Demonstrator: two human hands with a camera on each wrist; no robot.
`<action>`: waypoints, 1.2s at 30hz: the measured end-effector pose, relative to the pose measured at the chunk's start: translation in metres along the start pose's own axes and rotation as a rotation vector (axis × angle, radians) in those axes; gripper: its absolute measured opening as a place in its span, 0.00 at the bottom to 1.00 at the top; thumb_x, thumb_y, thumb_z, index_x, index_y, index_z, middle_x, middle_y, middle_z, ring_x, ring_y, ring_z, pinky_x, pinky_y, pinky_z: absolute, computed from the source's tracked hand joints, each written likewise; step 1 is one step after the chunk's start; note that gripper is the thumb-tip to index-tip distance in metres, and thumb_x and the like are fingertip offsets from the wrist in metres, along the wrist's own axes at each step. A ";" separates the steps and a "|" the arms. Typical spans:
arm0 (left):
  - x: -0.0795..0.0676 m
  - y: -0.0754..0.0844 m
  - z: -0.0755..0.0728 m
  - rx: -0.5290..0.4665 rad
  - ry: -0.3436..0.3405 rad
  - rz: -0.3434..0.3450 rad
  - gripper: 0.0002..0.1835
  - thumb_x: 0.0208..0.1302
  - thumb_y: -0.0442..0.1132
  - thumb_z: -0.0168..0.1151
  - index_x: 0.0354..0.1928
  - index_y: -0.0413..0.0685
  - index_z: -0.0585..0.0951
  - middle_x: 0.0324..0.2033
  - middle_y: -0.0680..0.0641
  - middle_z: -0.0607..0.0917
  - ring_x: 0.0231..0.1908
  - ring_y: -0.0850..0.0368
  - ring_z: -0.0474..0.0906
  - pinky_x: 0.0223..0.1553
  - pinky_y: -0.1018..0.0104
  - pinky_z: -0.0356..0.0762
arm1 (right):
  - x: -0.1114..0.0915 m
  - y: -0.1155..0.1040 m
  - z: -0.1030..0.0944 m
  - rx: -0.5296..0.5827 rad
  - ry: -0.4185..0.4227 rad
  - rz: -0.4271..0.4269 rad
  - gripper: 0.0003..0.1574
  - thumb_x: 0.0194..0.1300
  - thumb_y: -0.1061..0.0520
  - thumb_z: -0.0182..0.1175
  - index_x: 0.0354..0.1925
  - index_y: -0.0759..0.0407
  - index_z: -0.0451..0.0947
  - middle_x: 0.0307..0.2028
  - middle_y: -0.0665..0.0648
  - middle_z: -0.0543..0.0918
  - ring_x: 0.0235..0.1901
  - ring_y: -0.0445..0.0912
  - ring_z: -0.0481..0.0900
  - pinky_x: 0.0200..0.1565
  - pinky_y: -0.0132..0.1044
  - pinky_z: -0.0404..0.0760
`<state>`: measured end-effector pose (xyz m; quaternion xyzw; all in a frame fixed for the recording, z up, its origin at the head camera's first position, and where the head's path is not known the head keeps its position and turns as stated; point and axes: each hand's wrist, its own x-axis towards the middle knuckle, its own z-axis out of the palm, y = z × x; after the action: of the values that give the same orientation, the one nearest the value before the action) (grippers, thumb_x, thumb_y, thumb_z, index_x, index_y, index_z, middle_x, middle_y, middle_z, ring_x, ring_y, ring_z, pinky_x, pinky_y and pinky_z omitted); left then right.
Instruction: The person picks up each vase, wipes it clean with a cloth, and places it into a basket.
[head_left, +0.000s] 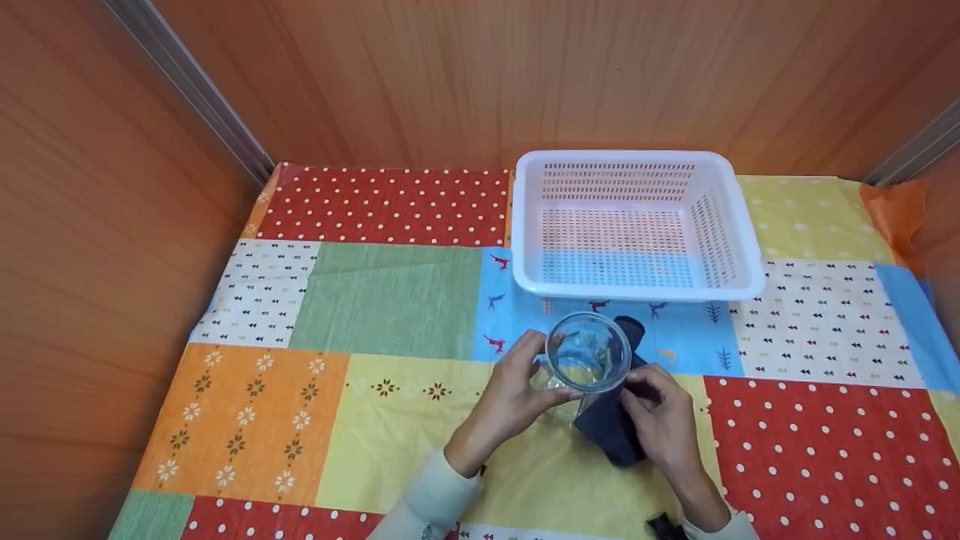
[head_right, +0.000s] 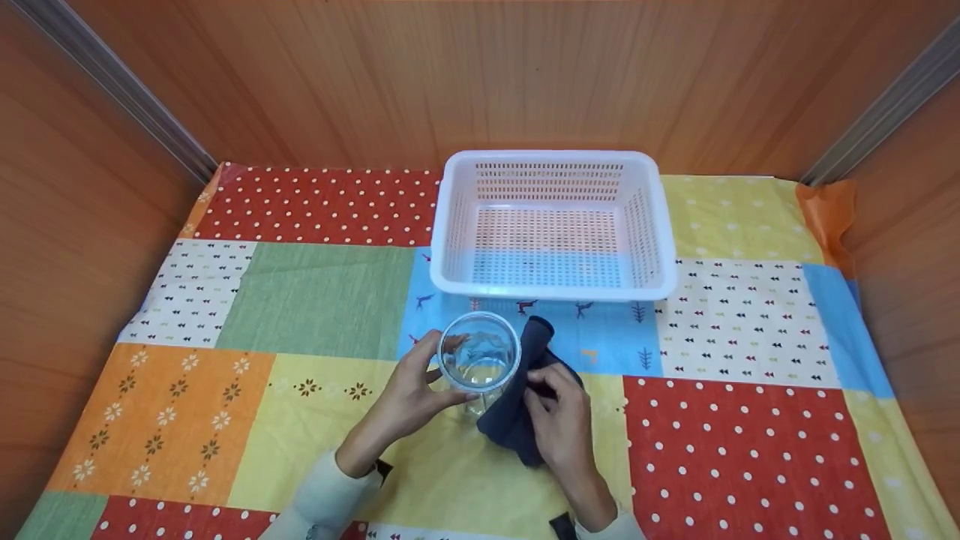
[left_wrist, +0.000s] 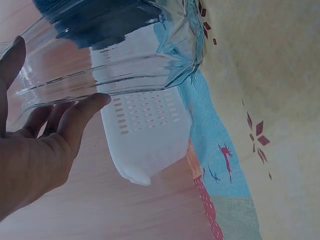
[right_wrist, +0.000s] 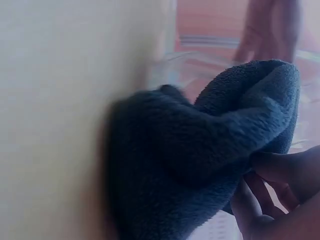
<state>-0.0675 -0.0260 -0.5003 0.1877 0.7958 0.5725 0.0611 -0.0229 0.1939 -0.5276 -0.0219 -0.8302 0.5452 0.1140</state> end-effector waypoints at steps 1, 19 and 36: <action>0.000 0.000 0.000 -0.003 0.000 0.002 0.33 0.57 0.38 0.83 0.64 0.54 0.78 0.56 0.51 0.80 0.60 0.50 0.78 0.62 0.45 0.81 | 0.001 -0.005 -0.001 0.024 0.005 -0.007 0.13 0.61 0.81 0.65 0.40 0.69 0.84 0.40 0.60 0.84 0.42 0.35 0.80 0.46 0.21 0.82; 0.001 0.000 0.001 0.014 -0.001 0.036 0.32 0.56 0.35 0.83 0.62 0.51 0.78 0.54 0.51 0.80 0.58 0.54 0.78 0.61 0.57 0.81 | 0.000 -0.017 -0.004 -0.010 0.017 -0.031 0.14 0.62 0.79 0.67 0.41 0.66 0.86 0.40 0.53 0.83 0.45 0.44 0.84 0.48 0.33 0.86; 0.000 -0.001 0.000 0.000 -0.002 0.028 0.32 0.56 0.35 0.82 0.61 0.51 0.78 0.53 0.51 0.80 0.59 0.48 0.79 0.61 0.49 0.82 | -0.001 0.022 0.002 -0.112 -0.050 0.013 0.13 0.59 0.79 0.68 0.36 0.64 0.83 0.40 0.59 0.85 0.41 0.37 0.78 0.41 0.21 0.80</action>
<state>-0.0676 -0.0262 -0.5008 0.1991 0.7931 0.5731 0.0539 -0.0245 0.2010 -0.5488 -0.0203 -0.8619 0.4990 0.0884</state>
